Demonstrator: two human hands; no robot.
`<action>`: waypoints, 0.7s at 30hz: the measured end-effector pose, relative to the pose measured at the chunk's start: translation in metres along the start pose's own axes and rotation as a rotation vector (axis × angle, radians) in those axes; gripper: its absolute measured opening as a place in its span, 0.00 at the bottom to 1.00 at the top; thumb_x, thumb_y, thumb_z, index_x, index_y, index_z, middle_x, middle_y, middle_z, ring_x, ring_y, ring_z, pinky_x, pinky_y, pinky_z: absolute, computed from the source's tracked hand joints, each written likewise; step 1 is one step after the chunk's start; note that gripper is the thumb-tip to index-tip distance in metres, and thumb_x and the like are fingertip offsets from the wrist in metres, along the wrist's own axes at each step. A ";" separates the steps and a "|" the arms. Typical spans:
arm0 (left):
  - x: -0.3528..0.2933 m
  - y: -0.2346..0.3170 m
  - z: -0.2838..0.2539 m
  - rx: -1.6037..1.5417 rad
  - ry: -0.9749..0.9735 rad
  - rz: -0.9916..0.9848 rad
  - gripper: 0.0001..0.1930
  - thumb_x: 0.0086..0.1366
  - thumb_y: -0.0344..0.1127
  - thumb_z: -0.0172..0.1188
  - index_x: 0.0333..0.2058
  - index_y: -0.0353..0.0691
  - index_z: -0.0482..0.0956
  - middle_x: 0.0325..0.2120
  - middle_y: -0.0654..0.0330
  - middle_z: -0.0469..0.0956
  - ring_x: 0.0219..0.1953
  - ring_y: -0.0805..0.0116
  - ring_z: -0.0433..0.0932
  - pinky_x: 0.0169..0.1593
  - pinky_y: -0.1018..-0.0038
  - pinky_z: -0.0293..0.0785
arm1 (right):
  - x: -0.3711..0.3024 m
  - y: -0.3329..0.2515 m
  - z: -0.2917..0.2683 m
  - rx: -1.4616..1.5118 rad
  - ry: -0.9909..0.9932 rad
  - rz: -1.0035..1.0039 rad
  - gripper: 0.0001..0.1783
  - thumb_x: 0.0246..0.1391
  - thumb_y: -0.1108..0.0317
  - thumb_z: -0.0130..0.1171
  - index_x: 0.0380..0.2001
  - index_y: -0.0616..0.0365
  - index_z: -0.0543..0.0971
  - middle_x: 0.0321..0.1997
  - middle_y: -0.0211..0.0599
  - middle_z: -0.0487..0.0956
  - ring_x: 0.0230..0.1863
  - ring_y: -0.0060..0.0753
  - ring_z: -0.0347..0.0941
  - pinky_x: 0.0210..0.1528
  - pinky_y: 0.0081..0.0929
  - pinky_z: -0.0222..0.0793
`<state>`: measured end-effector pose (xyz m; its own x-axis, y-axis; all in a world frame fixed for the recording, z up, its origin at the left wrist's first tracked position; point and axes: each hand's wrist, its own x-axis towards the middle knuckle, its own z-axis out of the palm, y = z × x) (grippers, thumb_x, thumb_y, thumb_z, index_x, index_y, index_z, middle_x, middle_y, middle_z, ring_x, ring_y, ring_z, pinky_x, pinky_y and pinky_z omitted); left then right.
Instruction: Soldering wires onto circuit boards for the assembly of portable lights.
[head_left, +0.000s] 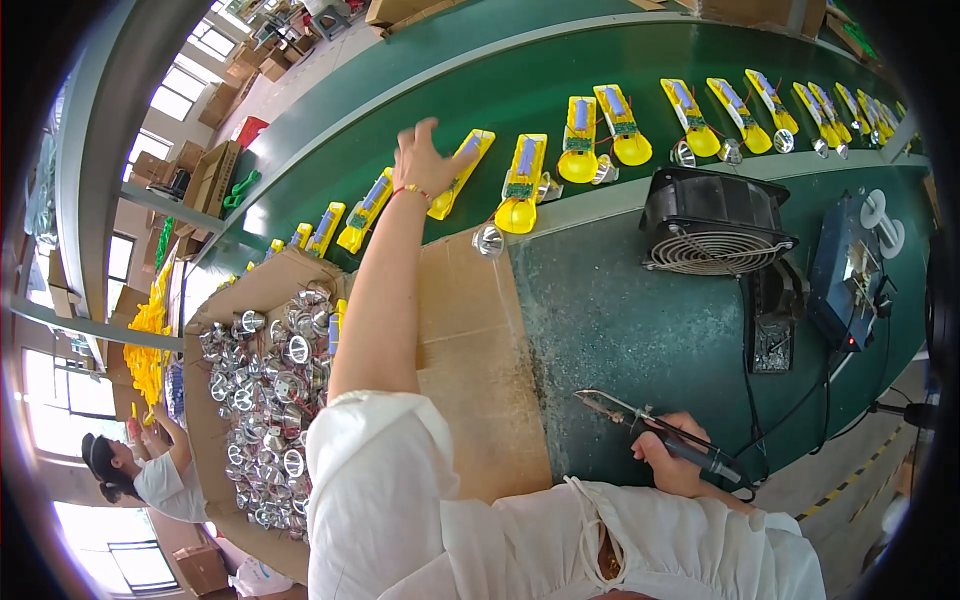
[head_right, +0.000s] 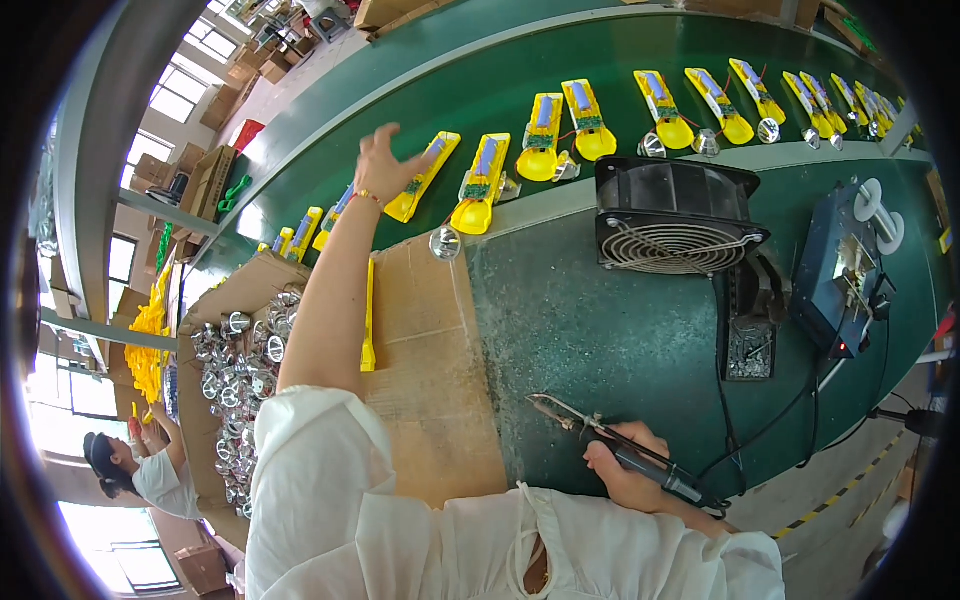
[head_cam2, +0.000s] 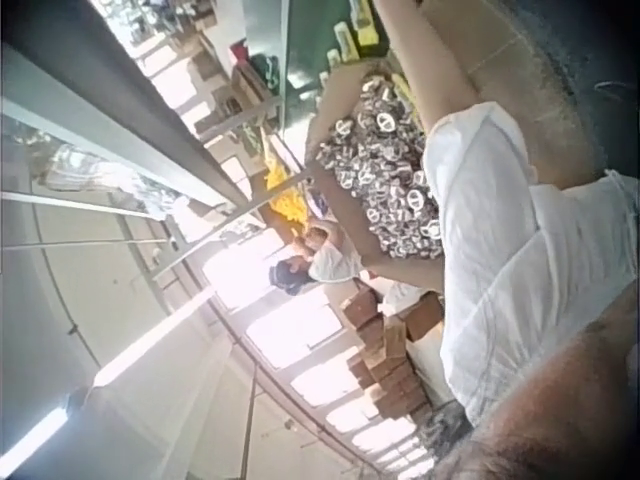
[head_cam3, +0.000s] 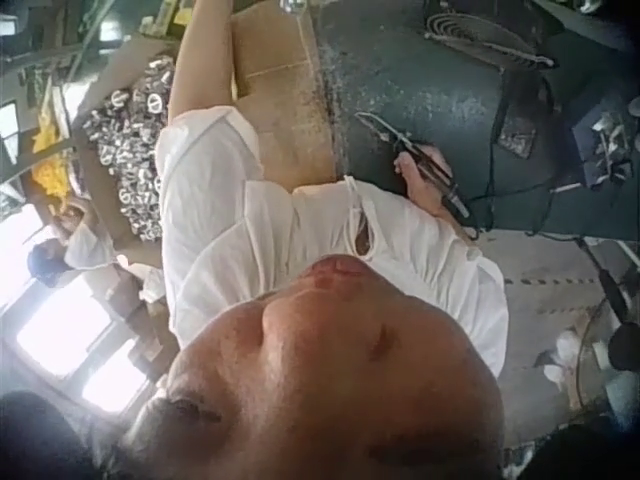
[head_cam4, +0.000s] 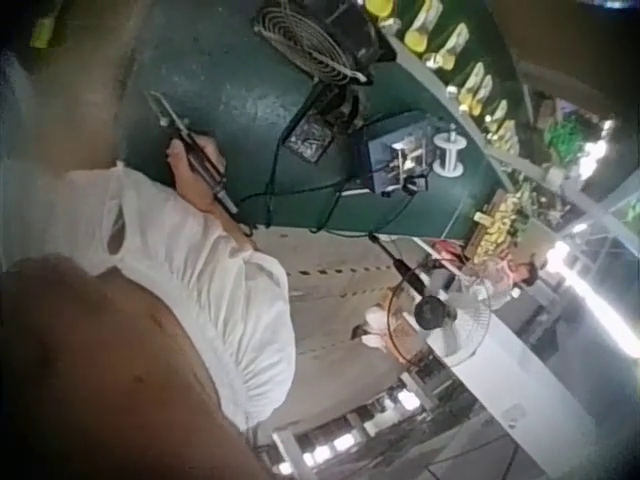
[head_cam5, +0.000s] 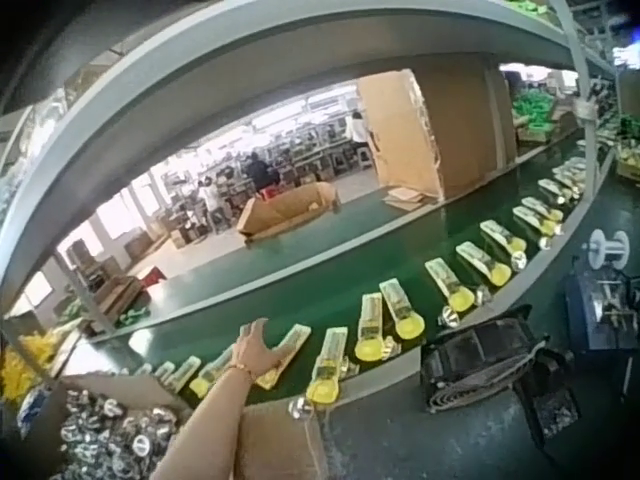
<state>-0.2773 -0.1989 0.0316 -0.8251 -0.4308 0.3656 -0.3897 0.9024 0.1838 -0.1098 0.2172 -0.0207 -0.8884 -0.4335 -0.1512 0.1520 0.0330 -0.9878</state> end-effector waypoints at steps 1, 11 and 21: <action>-0.006 -0.023 0.006 0.044 -0.161 -0.038 0.36 0.44 0.52 0.63 0.51 0.47 0.63 0.49 0.49 0.63 0.48 0.49 0.67 0.49 0.64 0.65 | 0.001 0.001 0.002 0.004 -0.017 -0.002 0.09 0.45 0.74 0.57 0.28 0.65 0.68 0.21 0.38 0.77 0.21 0.22 0.73 0.23 0.20 0.70; -0.199 0.028 -0.092 -0.217 -0.211 -0.112 0.30 0.55 0.38 0.49 0.57 0.46 0.51 0.43 0.45 0.64 0.37 0.46 0.71 0.40 0.59 0.69 | 0.002 -0.001 0.006 0.042 0.089 0.037 0.08 0.47 0.73 0.53 0.31 0.65 0.68 0.19 0.38 0.73 0.18 0.21 0.68 0.20 0.16 0.64; -0.356 0.039 -0.124 -0.255 0.066 -0.324 0.20 0.51 0.38 0.57 0.43 0.42 0.66 0.38 0.53 0.67 0.38 0.55 0.71 0.33 0.65 0.72 | 0.004 0.004 0.016 -0.011 0.086 -0.161 0.10 0.50 0.67 0.52 0.30 0.63 0.70 0.17 0.35 0.71 0.15 0.19 0.65 0.17 0.13 0.58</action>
<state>0.0519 -0.0113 0.0222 -0.6452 -0.6993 0.3078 -0.5046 0.6924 0.5157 -0.1062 0.2013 -0.0246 -0.9347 -0.3553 0.0065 0.0010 -0.0208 -0.9998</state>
